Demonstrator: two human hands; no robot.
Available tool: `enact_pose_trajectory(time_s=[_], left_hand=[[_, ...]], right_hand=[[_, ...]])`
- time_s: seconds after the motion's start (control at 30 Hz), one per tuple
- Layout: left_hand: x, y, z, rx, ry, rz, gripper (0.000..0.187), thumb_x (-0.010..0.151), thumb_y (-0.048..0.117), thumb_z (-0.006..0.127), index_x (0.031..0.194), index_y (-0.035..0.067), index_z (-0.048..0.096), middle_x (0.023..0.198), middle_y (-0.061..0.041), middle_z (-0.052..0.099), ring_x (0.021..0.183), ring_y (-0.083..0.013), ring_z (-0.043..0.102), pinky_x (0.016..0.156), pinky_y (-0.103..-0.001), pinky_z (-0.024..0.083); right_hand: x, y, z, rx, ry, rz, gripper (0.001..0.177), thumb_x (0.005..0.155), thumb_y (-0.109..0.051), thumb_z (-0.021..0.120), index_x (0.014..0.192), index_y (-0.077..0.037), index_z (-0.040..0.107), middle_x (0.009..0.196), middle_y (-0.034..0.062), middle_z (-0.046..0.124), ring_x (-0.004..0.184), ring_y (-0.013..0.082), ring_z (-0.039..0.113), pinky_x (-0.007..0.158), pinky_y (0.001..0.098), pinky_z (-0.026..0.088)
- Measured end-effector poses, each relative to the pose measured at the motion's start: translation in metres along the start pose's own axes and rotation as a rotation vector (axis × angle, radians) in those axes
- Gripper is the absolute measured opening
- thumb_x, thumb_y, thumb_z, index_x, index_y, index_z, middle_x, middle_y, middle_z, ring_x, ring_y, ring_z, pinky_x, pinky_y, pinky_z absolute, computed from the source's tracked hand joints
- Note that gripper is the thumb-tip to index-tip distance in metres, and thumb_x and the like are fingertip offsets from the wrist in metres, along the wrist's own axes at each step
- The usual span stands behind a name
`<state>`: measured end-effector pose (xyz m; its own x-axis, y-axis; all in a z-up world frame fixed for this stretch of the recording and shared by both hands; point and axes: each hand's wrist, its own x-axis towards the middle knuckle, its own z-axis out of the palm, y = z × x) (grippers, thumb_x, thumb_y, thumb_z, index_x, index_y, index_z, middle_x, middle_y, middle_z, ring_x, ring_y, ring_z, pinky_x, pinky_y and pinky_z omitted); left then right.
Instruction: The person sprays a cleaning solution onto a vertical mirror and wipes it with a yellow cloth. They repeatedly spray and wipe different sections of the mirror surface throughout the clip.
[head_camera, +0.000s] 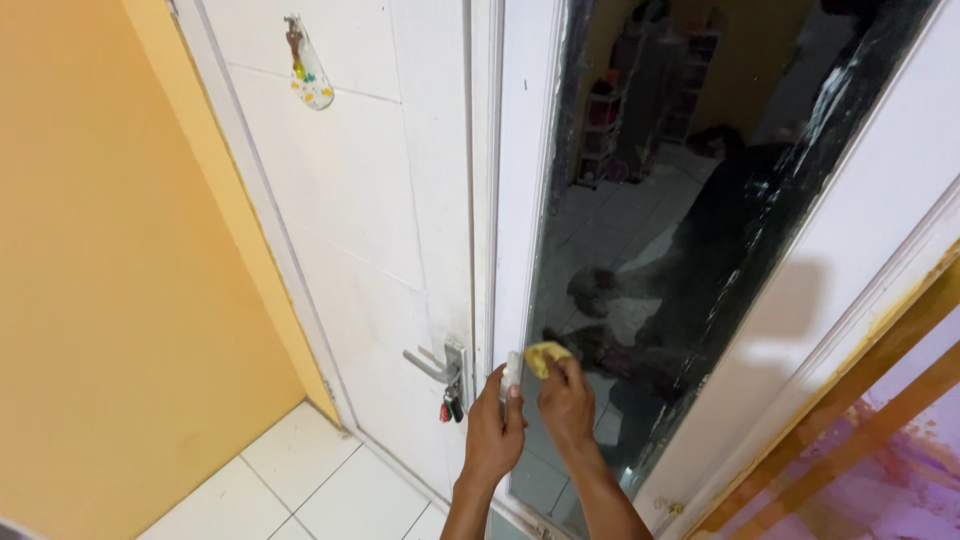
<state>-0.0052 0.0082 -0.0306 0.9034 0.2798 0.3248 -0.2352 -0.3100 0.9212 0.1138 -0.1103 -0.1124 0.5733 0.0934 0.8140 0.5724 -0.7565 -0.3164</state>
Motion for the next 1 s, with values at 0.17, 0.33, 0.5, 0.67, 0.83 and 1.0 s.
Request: enact_pose_trajectory(time_s=[0.17,0.33,0.5,0.67,0.83,1.0], left_hand=[[0.0,-0.006,0.005,-0.041,0.038,0.007,0.046,0.105,0.032,0.045,0.138,0.001,0.054,0.067,-0.009,0.062,0.056,-0.0163,0.069,0.053,-0.03,0.053],[0.001,-0.009,0.007,-0.052,0.093,-0.011,0.046,0.103,0.032,0.048,0.135,0.001,0.057,0.064,-0.008,0.063,0.049,-0.0153,0.061,0.048,-0.031,0.046],[-0.003,-0.013,0.002,0.021,0.107,-0.019,0.046,0.102,0.031,0.051,0.136,0.001,0.058,0.059,-0.01,0.062,0.045,-0.0161,0.053,0.046,-0.033,0.041],[-0.005,-0.018,0.004,0.004,0.093,-0.024,0.044,0.101,0.031,0.051,0.134,0.002,0.059,0.063,-0.008,0.064,0.046,-0.0149,0.055,0.046,-0.032,0.043],[-0.008,-0.03,0.016,-0.111,0.023,-0.116,0.047,0.102,0.033,0.05,0.137,0.003,0.056,0.07,-0.007,0.066,0.051,-0.0125,0.06,0.049,-0.029,0.049],[-0.01,-0.039,0.025,-0.273,-0.007,-0.189,0.048,0.103,0.035,0.05,0.137,0.002,0.058,0.074,-0.007,0.063,0.052,-0.0108,0.058,0.048,-0.028,0.048]], right_hand=[[0.072,-0.021,-0.05,0.033,0.265,-0.067,0.039,0.087,0.007,0.063,0.123,-0.003,0.072,0.099,0.012,0.06,0.081,0.0294,0.066,0.07,0.0392,0.056],[0.037,-0.013,-0.034,0.029,0.213,-0.081,0.038,0.086,0.006,0.063,0.122,-0.002,0.072,0.097,0.0129,0.059,0.083,0.0316,0.065,0.072,0.0412,0.056],[-0.065,0.012,0.008,-0.026,0.018,-0.003,0.035,0.081,0.003,0.064,0.114,-0.004,0.073,0.098,0.0114,0.06,0.092,0.0328,0.065,0.082,0.0428,0.057],[-0.046,0.012,-0.004,-0.028,0.082,0.022,0.038,0.078,0.004,0.067,0.115,-0.004,0.073,0.1,0.0099,0.06,0.092,0.0314,0.064,0.08,0.041,0.056],[0.039,-0.013,-0.055,0.015,0.294,0.06,0.042,0.08,0.006,0.068,0.121,-0.003,0.073,0.101,0.0132,0.054,0.086,0.0283,0.059,0.072,0.0372,0.053],[0.015,-0.01,-0.046,-0.005,0.271,0.058,0.043,0.08,0.009,0.065,0.121,-0.003,0.073,0.104,0.0128,0.053,0.088,0.027,0.059,0.075,0.0371,0.053]])
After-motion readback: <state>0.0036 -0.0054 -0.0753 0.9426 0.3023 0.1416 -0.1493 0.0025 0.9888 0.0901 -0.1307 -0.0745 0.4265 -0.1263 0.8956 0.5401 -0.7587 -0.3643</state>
